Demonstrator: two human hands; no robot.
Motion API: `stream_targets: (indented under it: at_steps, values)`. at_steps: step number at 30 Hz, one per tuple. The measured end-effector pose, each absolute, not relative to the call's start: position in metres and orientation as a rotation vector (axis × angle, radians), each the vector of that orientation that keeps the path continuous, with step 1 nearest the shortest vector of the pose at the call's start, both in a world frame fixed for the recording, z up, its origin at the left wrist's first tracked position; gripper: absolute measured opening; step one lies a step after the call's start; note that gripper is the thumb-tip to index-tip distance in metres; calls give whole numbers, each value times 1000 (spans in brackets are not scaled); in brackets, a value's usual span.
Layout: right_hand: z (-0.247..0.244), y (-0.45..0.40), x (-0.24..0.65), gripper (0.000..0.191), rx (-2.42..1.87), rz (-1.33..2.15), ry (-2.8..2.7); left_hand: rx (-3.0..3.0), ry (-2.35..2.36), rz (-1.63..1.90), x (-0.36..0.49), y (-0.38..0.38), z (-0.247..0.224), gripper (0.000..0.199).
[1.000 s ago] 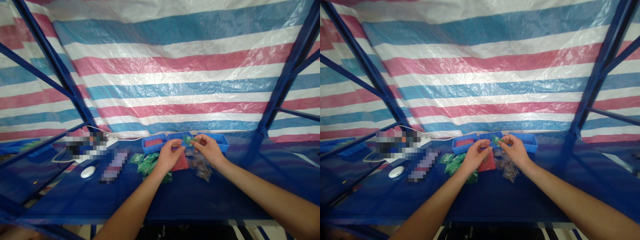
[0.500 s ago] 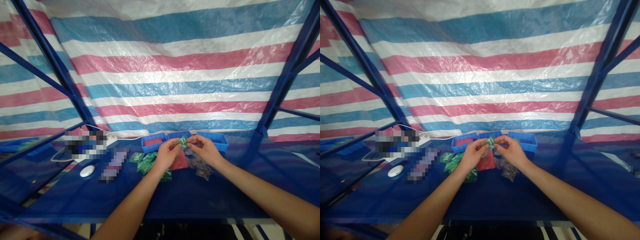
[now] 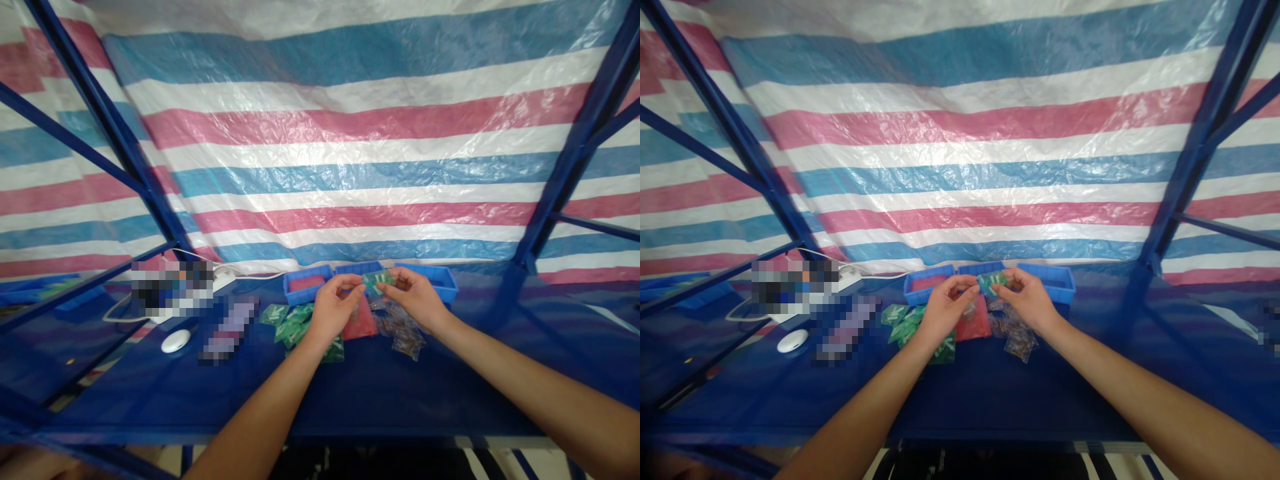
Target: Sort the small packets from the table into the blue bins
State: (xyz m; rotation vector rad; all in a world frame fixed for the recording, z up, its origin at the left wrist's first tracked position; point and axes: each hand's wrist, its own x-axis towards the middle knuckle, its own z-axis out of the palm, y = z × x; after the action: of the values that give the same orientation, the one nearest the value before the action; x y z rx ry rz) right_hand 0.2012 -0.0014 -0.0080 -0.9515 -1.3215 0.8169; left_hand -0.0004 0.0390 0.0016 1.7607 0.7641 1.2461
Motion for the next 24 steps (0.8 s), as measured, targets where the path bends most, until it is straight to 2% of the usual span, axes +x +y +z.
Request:
stream_targets:
  at_steps: [3,7,11,16,24]
  values:
    - [-9,1,205,36,-969,744,-1285,1823,782,1177,0,35,4,32]
    - [-10,1,204,33,-999,645,-1369,1793,685,1070,5,27,2,46]
    - [-11,-3,199,36,-942,787,-1452,1741,645,1108,7,26,-1,52]
    - [-8,-10,194,38,-882,918,-1473,1751,724,1220,3,33,-1,44]
    - [-1,-11,193,36,-960,689,-1452,1673,699,1175,1,40,-3,40]
